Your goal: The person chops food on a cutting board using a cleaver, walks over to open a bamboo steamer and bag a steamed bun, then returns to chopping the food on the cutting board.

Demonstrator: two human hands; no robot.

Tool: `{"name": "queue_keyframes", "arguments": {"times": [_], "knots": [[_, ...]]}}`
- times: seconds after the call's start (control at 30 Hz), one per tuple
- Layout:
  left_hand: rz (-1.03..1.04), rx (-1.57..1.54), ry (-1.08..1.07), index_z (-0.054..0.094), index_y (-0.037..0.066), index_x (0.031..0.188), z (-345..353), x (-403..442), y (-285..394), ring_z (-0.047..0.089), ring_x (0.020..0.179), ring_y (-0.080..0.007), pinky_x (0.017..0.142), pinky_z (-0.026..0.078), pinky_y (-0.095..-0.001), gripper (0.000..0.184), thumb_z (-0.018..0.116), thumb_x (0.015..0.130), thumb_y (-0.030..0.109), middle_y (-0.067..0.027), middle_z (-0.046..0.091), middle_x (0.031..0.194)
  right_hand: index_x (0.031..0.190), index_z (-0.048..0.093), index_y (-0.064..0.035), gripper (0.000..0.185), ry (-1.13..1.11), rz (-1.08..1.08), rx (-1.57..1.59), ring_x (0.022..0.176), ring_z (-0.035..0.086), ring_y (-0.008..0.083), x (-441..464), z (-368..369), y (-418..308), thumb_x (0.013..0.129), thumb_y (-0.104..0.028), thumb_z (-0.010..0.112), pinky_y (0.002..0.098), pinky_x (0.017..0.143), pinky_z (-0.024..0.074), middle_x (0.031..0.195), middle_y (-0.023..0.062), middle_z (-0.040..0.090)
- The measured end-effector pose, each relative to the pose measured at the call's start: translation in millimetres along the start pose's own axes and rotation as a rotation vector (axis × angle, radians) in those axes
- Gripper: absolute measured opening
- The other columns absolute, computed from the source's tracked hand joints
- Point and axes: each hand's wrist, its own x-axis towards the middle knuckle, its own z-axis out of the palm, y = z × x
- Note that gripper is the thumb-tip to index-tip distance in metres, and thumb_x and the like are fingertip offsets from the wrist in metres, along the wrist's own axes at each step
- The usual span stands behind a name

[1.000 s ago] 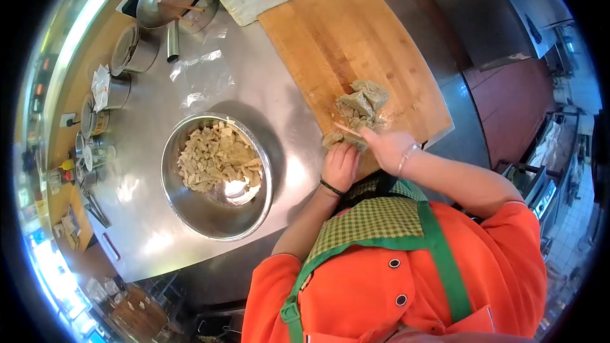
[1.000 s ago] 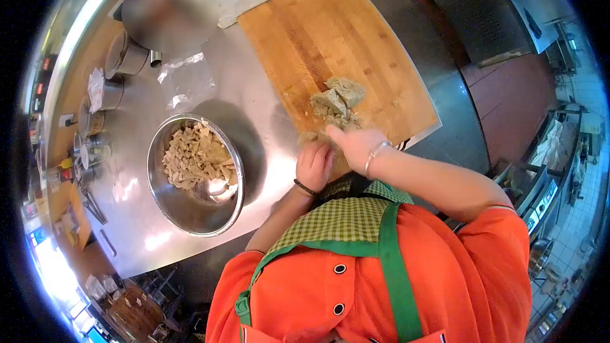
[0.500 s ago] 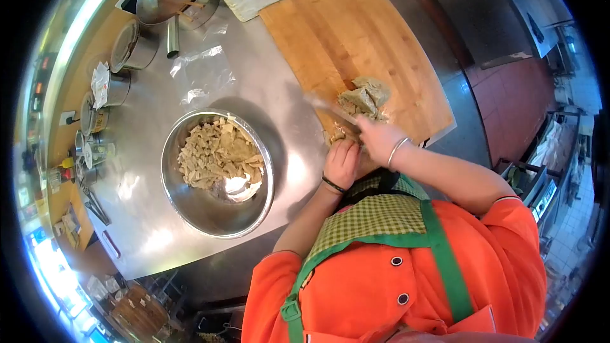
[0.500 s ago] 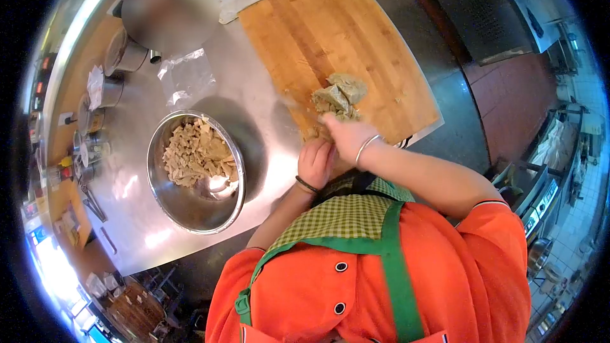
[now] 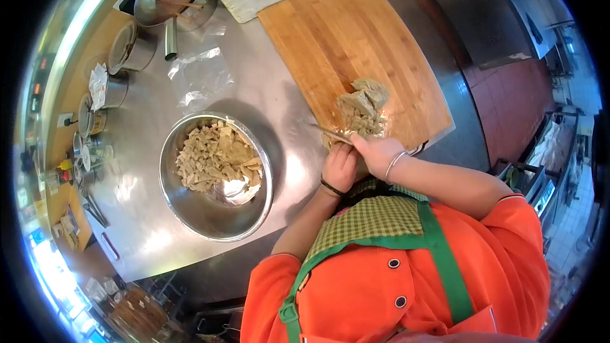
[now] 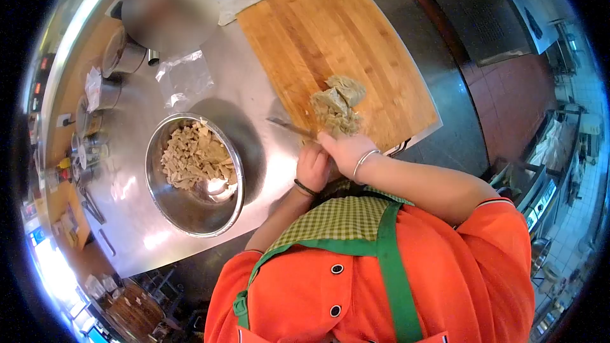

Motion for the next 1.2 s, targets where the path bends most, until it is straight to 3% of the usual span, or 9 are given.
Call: {"name": "queue_keyframes", "arguments": {"times": [0.13,0.33,0.57,0.73,0.93,1.2], "knots": [[0.008,-0.019,0.046,0.055,-0.003,0.089,-2,3,3,0.052,0.085,-0.0342,0.074,0.044,-0.0392,0.028,0.061,0.062,-0.002,-0.0162,0.052,0.094,0.107,0.037,-0.0088,0.028,0.073,0.144,0.145,0.077,0.059,0.0356,-4,-15,8,0.080,-0.011,0.042,0.0438,0.063,0.0467,0.086,0.0196,0.060],[0.006,-0.022,0.024,0.055,-0.005,0.087,0,2,1,0.052,0.084,-0.0316,0.075,0.045,-0.0371,0.022,0.057,0.066,-0.001,-0.0169,0.052,0.093,0.107,0.038,-0.0081,0.027,0.000,0.016,-0.077,0.079,0.059,0.0357,-45,-12,-1,0.080,-0.010,0.042,0.0436,0.064,0.0470,0.087,0.0201,0.059],[0.008,-0.053,0.007,0.055,-0.005,0.088,-2,5,0,0.052,0.085,-0.0319,0.075,0.045,-0.0376,0.021,0.056,0.067,-0.001,-0.0171,0.052,0.092,0.107,0.036,-0.0080,0.027,0.019,0.001,0.027,0.078,0.059,0.0357,-5,-2,-2,0.081,-0.012,0.042,0.0434,0.063,0.0469,0.081,0.0202,0.060],[0.024,0.021,0.054,0.055,-0.006,0.088,-3,3,4,0.052,0.084,-0.0321,0.075,0.045,-0.0370,0.022,0.055,0.066,-0.001,-0.0171,0.052,0.091,0.109,0.036,-0.0087,0.030,0.052,0.144,0.114,0.076,0.059,0.0364,-9,-11,10,0.080,-0.011,0.043,0.0446,0.063,0.0463,0.081,0.0209,0.060],[0.011,-0.017,0.011,0.055,-0.006,0.088,-3,0,2,0.052,0.084,-0.0317,0.076,0.045,-0.0369,0.022,0.054,0.066,0.000,-0.0176,0.053,0.091,0.110,0.035,-0.0073,0.035,-0.043,0.035,-0.076,0.078,0.059,0.0361,-48,-16,-2,0.077,-0.006,0.047,0.0439,0.062,0.0467,0.086,0.0212,0.059],[0.016,-0.035,0.029,0.055,-0.007,0.089,1,1,-2,0.052,0.086,-0.0323,0.077,0.045,-0.0366,0.025,0.054,0.065,0.001,-0.0180,0.053,0.094,0.108,0.035,-0.0057,0.033,-0.033,0.001,-0.001,0.078,0.059,0.0362,-7,-6,-10,0.077,-0.008,0.046,0.0430,0.063,0.0466,0.087,0.0215,0.059]]}}
